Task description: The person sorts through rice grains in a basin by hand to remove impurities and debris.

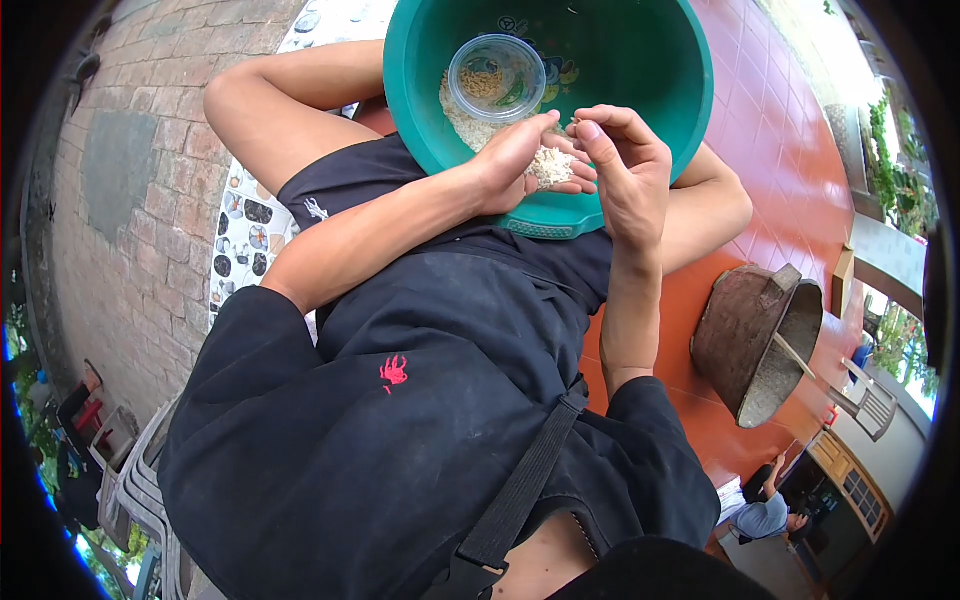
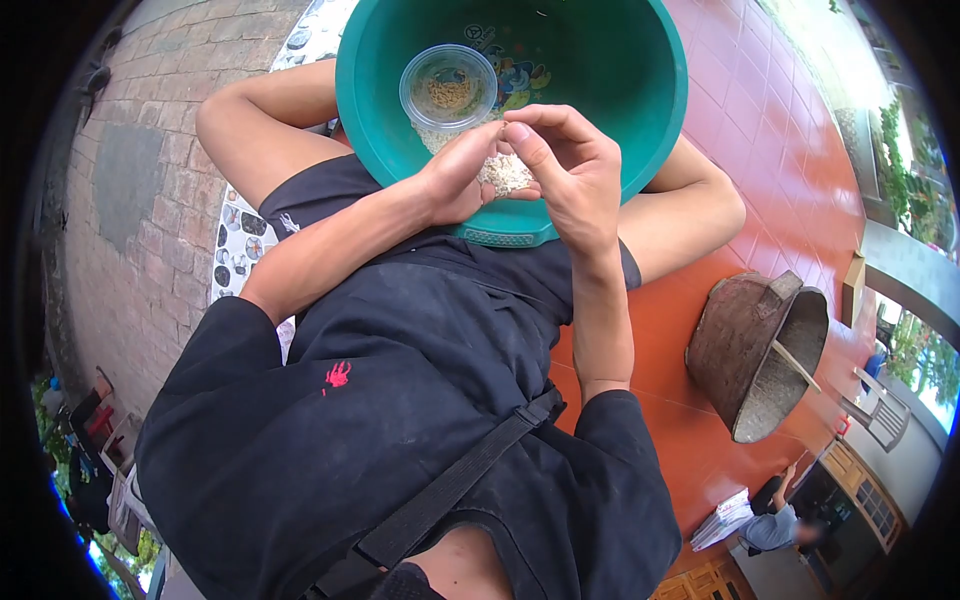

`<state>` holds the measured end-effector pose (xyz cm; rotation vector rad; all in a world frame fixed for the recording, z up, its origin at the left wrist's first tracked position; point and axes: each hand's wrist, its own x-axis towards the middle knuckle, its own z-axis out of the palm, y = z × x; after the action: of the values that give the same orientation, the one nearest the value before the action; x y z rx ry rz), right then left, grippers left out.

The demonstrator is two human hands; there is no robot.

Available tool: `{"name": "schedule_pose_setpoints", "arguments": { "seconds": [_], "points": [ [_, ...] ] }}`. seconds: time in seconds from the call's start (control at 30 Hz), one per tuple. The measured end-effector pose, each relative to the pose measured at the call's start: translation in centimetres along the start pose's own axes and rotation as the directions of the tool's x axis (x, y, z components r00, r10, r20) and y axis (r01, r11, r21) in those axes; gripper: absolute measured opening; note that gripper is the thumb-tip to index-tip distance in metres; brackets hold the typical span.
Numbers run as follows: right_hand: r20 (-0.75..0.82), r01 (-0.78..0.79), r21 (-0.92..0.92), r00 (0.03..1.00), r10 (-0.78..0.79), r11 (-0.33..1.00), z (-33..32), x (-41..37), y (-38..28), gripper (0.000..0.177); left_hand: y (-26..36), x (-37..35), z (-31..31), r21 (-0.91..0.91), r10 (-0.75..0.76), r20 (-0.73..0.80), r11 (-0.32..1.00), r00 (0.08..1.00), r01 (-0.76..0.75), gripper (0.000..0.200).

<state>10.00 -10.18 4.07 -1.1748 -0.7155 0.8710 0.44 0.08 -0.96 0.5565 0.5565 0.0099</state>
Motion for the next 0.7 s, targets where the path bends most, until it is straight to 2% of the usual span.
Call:
{"name": "schedule_pose_setpoints", "arguments": {
  "seconds": [0.03, 0.1, 0.13, 0.2, 0.23, 0.37, 0.43, 0.47, 0.53, 0.57, 0.63, 0.7],
  "points": [
    [-0.022, 0.125, -0.164, 0.991, -0.131, 0.978, 0.8, 0.5, -0.1, 0.014, 0.0, -0.1, 0.2, 0.027, 0.023, -0.014, 0.999, 1.000, -0.023, 0.044],
    [0.002, 0.322, -0.454, 0.933, -0.361, 0.831, 1.9, 1.8, 0.3, 0.013, -0.1, -0.1, 0.3, 0.030, 0.041, -0.029, 0.999, 0.999, -0.040, 0.042],
    [0.002, 0.325, -0.453, 0.932, -0.363, 0.830, 2.0, 2.3, 0.5, 0.013, -0.1, -0.1, 0.3, 0.032, 0.062, -0.048, 0.998, 0.997, -0.061, 0.041],
    [0.055, 0.382, -0.652, 0.885, -0.462, 0.655, 2.0, 2.7, 1.0, 0.014, -0.3, 0.2, -0.1, 0.040, 0.064, -0.035, 0.997, 0.997, -0.063, 0.040],
    [0.063, 0.398, -0.668, 0.872, -0.485, 0.628, 1.9, 2.7, 1.1, 0.013, -0.4, 0.3, -0.2, 0.045, 0.064, -0.020, 0.997, 0.998, -0.063, 0.040],
    [0.035, 0.362, -0.663, 0.890, -0.455, 0.656, 1.1, 1.3, 0.8, 0.011, -0.1, -0.1, -0.1, 0.010, -0.007, -0.015, 1.000, 1.000, 0.007, 0.041],
    [-0.013, 0.224, -0.699, 0.946, -0.325, 0.679, 0.4, 0.4, 0.7, 0.010, -0.2, 0.1, -0.1, -0.015, 0.001, 0.017, 1.000, 1.000, -0.001, 0.043],
    [-0.013, 0.224, -0.698, 0.946, -0.325, 0.680, -0.1, 0.0, 0.7, 0.010, -0.3, 0.2, -0.2, -0.014, 0.002, 0.015, 1.000, 1.000, -0.001, 0.043],
    [0.080, 0.245, -0.786, 0.951, -0.299, 0.568, -1.1, -0.7, 0.7, 0.013, -0.3, 0.0, 0.0, -0.048, -0.002, -0.041, 0.999, 0.999, 0.000, 0.037],
    [0.079, 0.243, -0.786, 0.951, -0.299, 0.568, -1.6, -1.1, 0.7, 0.013, -0.2, -0.1, 0.1, -0.048, -0.004, -0.042, 0.999, 0.999, 0.002, 0.037],
    [0.136, 0.244, -0.863, 0.955, -0.262, 0.442, -2.4, -1.9, 0.8, 0.018, 0.1, -0.4, 0.5, -0.039, -0.005, -0.055, 0.999, 0.998, 0.002, 0.045],
    [0.156, 0.244, -0.882, 0.958, -0.239, 0.403, -2.7, -2.6, 0.5, 0.019, 0.0, 0.0, 0.0, -0.028, -0.032, -0.018, 0.999, 0.999, 0.032, 0.049]
  ]
}}
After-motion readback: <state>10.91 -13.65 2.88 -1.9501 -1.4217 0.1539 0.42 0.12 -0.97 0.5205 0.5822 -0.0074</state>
